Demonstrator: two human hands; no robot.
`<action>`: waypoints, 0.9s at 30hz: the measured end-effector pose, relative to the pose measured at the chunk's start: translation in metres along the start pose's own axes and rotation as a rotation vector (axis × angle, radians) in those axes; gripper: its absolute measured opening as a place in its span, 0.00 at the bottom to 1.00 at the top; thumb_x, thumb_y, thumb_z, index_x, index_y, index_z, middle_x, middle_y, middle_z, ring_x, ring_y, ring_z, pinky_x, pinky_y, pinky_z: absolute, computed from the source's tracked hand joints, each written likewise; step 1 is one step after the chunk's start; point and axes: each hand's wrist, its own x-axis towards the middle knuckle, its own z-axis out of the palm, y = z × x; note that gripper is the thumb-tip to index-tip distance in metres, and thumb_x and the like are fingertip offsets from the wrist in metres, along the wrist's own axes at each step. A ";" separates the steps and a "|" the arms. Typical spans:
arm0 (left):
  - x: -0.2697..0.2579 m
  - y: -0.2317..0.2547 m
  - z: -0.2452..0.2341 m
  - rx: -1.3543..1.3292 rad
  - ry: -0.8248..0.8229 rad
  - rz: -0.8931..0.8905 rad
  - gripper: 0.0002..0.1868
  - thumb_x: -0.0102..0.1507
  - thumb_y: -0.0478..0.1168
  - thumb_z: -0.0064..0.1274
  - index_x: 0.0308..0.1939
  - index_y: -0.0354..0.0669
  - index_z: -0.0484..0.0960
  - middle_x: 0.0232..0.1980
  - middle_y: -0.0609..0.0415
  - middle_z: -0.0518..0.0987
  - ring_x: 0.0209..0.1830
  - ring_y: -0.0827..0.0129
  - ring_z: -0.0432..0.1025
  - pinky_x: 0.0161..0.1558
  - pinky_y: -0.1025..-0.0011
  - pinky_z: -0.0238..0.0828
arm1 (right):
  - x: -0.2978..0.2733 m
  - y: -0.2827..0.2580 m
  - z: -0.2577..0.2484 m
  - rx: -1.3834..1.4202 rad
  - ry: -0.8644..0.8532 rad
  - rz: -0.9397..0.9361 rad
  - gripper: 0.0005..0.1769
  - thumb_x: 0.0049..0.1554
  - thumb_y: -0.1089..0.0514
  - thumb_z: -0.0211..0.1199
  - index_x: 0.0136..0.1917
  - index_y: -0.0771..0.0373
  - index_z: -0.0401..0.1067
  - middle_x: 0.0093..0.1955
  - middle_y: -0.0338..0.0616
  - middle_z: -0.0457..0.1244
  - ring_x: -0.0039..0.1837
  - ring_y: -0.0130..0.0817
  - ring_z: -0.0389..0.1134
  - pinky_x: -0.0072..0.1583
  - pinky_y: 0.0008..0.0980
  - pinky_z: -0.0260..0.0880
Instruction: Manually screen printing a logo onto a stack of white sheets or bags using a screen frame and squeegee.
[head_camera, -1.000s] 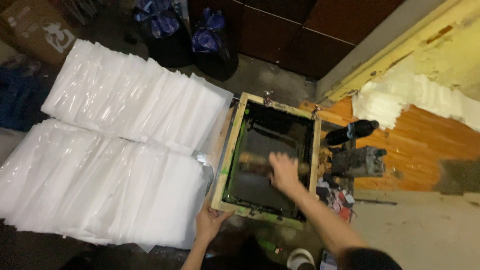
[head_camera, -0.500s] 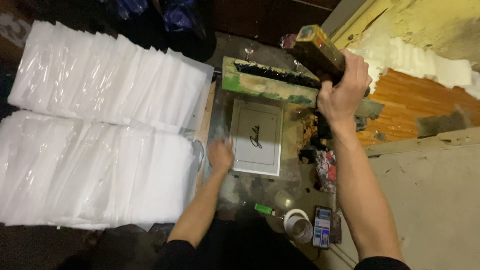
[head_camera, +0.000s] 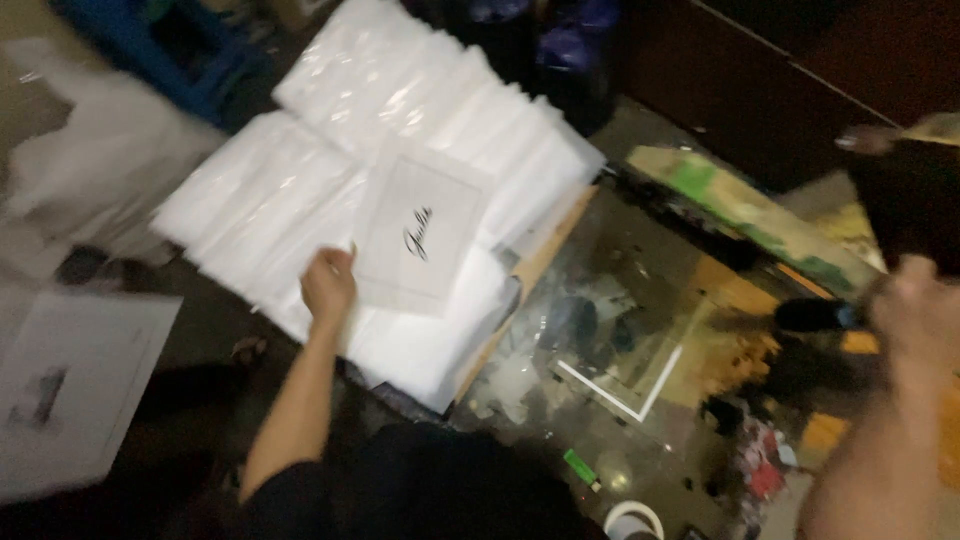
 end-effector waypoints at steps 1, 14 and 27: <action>0.025 -0.008 -0.020 0.000 0.043 0.040 0.08 0.72 0.49 0.56 0.45 0.54 0.87 0.45 0.52 0.89 0.50 0.46 0.81 0.53 0.54 0.72 | -0.020 0.066 0.068 -0.815 -0.217 -0.236 0.11 0.80 0.52 0.48 0.57 0.29 0.60 0.52 0.15 0.50 0.43 0.13 0.51 0.47 0.23 0.47; -0.132 -0.039 0.041 0.394 -0.446 1.366 0.28 0.79 0.52 0.38 0.83 0.55 0.66 0.86 0.61 0.64 0.89 0.62 0.51 0.82 0.54 0.46 | 0.134 -0.051 -0.215 0.554 0.096 0.408 0.23 0.70 0.68 0.68 0.75 0.81 0.74 0.67 0.73 0.72 0.61 0.66 0.75 0.59 0.53 0.73; -0.267 0.158 0.247 0.328 -0.956 1.279 0.40 0.76 0.64 0.35 0.86 0.47 0.54 0.90 0.45 0.49 0.91 0.52 0.39 0.83 0.44 0.35 | 0.158 -0.093 -0.274 0.591 0.257 0.351 0.27 0.50 0.63 0.59 0.64 0.69 0.72 0.55 0.59 0.67 0.58 0.56 0.66 0.58 0.51 0.65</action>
